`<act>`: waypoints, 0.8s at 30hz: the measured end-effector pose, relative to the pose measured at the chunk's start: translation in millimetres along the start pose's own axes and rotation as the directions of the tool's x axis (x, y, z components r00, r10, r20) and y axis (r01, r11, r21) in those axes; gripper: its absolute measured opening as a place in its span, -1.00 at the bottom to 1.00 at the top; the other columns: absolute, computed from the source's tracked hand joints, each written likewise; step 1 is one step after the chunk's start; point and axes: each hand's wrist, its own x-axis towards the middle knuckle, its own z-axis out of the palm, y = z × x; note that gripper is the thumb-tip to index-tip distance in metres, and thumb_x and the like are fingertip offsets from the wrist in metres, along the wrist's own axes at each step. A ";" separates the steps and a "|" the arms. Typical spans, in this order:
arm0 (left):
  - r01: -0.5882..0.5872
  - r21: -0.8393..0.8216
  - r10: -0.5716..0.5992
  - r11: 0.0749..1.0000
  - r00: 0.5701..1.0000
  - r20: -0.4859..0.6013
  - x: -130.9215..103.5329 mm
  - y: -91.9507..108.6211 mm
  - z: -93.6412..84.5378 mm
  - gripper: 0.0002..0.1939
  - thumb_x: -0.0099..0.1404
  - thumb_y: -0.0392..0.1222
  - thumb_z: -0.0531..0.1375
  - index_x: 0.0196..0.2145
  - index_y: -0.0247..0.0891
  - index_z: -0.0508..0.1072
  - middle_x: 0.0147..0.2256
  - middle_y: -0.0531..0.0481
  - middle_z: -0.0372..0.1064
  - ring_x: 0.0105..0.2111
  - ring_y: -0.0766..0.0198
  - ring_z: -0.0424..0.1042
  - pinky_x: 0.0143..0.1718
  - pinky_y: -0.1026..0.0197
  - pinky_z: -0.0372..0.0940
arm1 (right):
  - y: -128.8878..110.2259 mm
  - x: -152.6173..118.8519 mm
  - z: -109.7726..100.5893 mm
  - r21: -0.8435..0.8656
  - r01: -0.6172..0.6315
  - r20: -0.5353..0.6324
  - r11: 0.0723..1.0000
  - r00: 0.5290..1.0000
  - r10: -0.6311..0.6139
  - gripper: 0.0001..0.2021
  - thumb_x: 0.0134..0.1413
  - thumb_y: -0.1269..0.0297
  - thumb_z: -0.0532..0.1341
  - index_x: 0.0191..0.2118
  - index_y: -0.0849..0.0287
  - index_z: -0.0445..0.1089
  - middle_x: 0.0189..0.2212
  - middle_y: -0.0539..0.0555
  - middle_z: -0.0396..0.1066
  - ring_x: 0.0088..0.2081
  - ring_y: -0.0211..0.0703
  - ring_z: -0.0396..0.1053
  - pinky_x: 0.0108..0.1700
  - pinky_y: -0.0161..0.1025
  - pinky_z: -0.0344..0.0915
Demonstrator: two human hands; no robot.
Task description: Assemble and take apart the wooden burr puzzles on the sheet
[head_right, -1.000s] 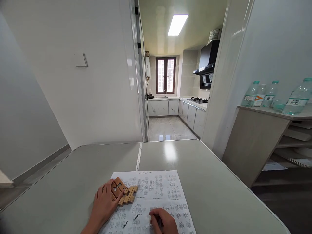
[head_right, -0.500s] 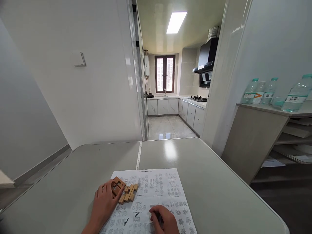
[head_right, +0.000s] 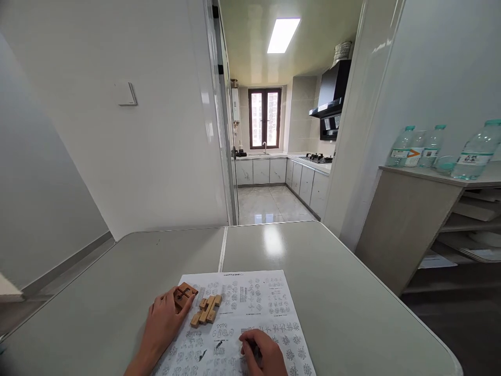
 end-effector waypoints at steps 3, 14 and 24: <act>0.035 -0.043 -0.034 0.998 0.999 0.037 3.8 -5.9 -0.6 -0.15 0.31 0.38 -0.02 0.20 -0.44 0.36 0.06 -0.42 0.48 0.16 -0.27 0.34 0.18 -0.22 0.18 | 0.0 -0.1 -0.5 0.015 0.002 0.000 1.000 1.000 -0.002 -0.38 0.23 -0.35 0.05 -0.27 0.14 0.55 -0.46 0.13 0.56 -0.43 -0.04 0.50 -0.34 -0.24 0.37; -0.177 -0.190 0.158 0.966 0.981 -0.110 -27.0 54.0 -13.9 -0.33 0.34 0.28 0.09 0.18 -0.28 0.37 0.04 -0.29 0.46 0.12 -0.22 0.36 0.13 -0.20 0.27 | -3.9 0.3 -1.2 0.005 0.030 -0.011 1.000 0.999 -0.030 -0.44 0.27 -0.27 0.07 -0.28 0.13 0.55 -0.46 0.11 0.55 -0.44 -0.07 0.47 -0.34 -0.25 0.37; -0.581 -0.169 0.565 0.796 0.813 -0.138 -61.6 118.4 24.6 -0.36 0.32 0.09 0.26 0.25 -0.25 0.29 0.09 -0.26 0.45 0.10 -0.22 0.38 0.14 -0.24 0.26 | 0.8 0.6 -4.1 -0.038 0.059 -0.034 0.998 0.998 -0.060 -0.50 0.32 -0.16 0.09 -0.37 0.17 0.48 -0.51 0.05 0.46 -0.47 -0.14 0.36 -0.38 -0.30 0.28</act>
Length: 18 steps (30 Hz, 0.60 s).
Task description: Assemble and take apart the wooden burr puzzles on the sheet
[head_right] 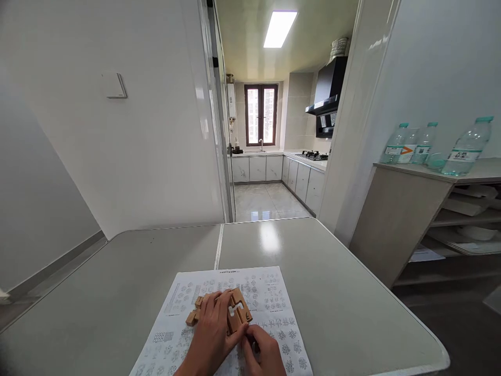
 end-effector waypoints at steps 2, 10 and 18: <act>-0.018 -0.026 0.019 0.999 1.000 0.016 1.0 2.3 6.2 -0.37 0.33 0.09 0.26 0.24 -0.26 0.30 0.08 -0.26 0.46 0.10 -0.21 0.39 0.15 -0.24 0.26 | 0.6 -0.1 -1.2 -0.022 -0.004 -0.019 1.000 1.000 0.004 -0.50 0.32 -0.16 0.09 -0.41 0.17 0.44 -0.53 0.03 0.42 -0.49 -0.16 0.32 -0.40 -0.31 0.25; 0.058 -0.121 -0.052 0.991 0.997 0.051 0.6 7.5 13.7 -0.43 0.33 0.04 0.28 0.19 -0.26 0.34 0.07 -0.24 0.46 0.08 -0.19 0.39 0.11 -0.23 0.31 | -0.6 0.0 -3.4 0.073 -0.086 -0.185 0.994 0.978 0.099 -0.50 0.26 -0.20 0.15 -0.35 0.18 0.50 -0.49 0.07 0.51 -0.48 -0.13 0.41 -0.42 -0.32 0.32; 0.105 -0.227 -0.080 0.968 0.990 0.117 -10.6 24.2 25.7 -0.47 0.35 -0.15 0.22 0.24 -0.21 0.27 0.13 -0.22 0.41 0.17 -0.17 0.33 0.14 -0.22 0.31 | 0.4 0.9 -11.0 0.142 -0.140 -0.227 0.980 0.959 0.170 -0.56 0.20 -0.17 0.21 -0.28 0.17 0.50 -0.47 0.06 0.54 -0.45 -0.10 0.49 -0.40 -0.32 0.40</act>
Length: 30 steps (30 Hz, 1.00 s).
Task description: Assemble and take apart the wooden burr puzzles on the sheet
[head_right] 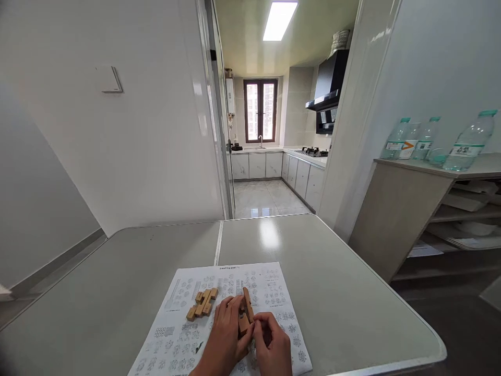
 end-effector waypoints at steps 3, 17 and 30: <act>0.021 -0.056 -0.019 0.998 0.999 0.026 1.5 3.4 -4.7 -0.50 0.34 -0.17 0.22 0.21 -0.19 0.29 0.14 -0.21 0.39 0.18 -0.16 0.31 0.17 -0.22 0.29 | 1.5 1.2 -3.0 -0.006 -0.017 0.047 1.000 0.999 0.017 -0.56 0.21 -0.16 0.20 -0.27 0.17 0.51 -0.42 0.09 0.57 -0.43 -0.08 0.51 -0.38 -0.31 0.43; 0.020 -0.114 -0.013 0.993 0.998 0.062 9.9 -14.3 -21.9 -0.46 0.28 -0.13 0.32 0.18 -0.17 0.33 0.14 -0.20 0.40 0.19 -0.13 0.31 0.22 -0.20 0.27 | -2.1 0.9 -2.2 -0.066 -0.012 0.116 0.998 0.993 0.019 -0.54 0.24 -0.17 0.16 -0.28 0.17 0.52 -0.51 0.05 0.49 -0.50 -0.12 0.41 -0.43 -0.31 0.33; 0.061 -0.044 -0.062 0.997 0.998 -0.021 12.5 -54.7 -43.8 -0.65 0.41 -0.05 0.20 0.10 -0.17 0.39 0.01 -0.20 0.47 0.06 -0.11 0.46 0.09 -0.21 0.39 | 3.8 -3.1 9.4 -0.083 -0.006 0.055 0.996 0.998 0.010 -0.44 0.22 -0.30 0.10 -0.30 0.14 0.50 -0.59 -0.01 0.37 -0.56 -0.14 0.33 -0.49 -0.30 0.22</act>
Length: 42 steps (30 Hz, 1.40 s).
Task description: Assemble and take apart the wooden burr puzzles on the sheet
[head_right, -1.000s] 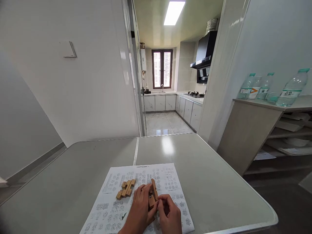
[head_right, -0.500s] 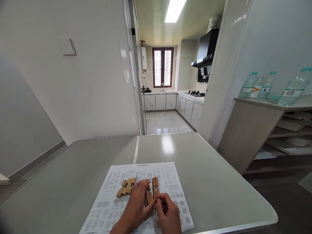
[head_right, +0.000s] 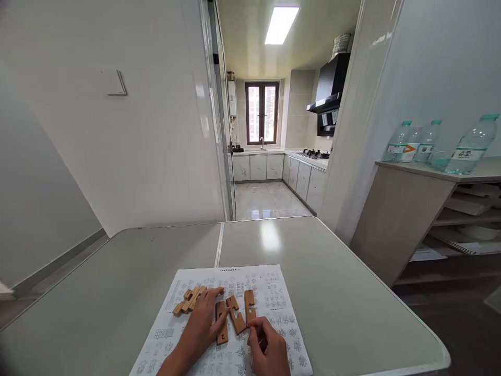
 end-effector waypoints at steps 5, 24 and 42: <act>-0.021 -0.020 0.021 1.000 1.000 0.011 -6.6 -4.1 -1.8 -0.63 0.45 -0.01 0.16 0.12 -0.18 0.39 0.04 -0.23 0.47 0.07 -0.11 0.47 0.10 -0.20 0.40 | 2.0 0.7 0.3 0.002 -0.002 0.010 1.000 1.000 0.002 -0.44 0.20 -0.31 0.11 -0.31 0.15 0.51 -0.59 0.00 0.38 -0.55 -0.14 0.35 -0.48 -0.30 0.24; 0.050 -0.055 -0.048 0.997 0.998 0.036 -45.1 16.4 7.8 -0.29 0.17 -0.09 0.40 0.25 -0.11 0.32 0.22 -0.22 0.36 0.23 -0.19 0.33 0.24 -0.23 0.29 | -12.1 -1.8 -2.1 -0.005 0.035 -0.016 0.999 0.999 -0.035 -0.41 0.16 -0.35 0.13 -0.34 0.14 0.52 -0.61 0.00 0.40 -0.57 -0.12 0.36 -0.48 -0.29 0.29; 0.106 -0.127 -0.105 0.986 0.994 0.019 -46.0 21.0 2.7 -0.33 0.13 -0.16 0.42 0.19 -0.09 0.38 0.21 -0.20 0.38 0.23 -0.17 0.35 0.24 -0.24 0.29 | -5.4 2.7 -17.1 -0.036 0.008 0.112 0.999 0.994 -0.004 -0.46 0.18 -0.27 0.18 -0.27 0.17 0.56 -0.48 0.09 0.55 -0.50 -0.08 0.47 -0.43 -0.28 0.40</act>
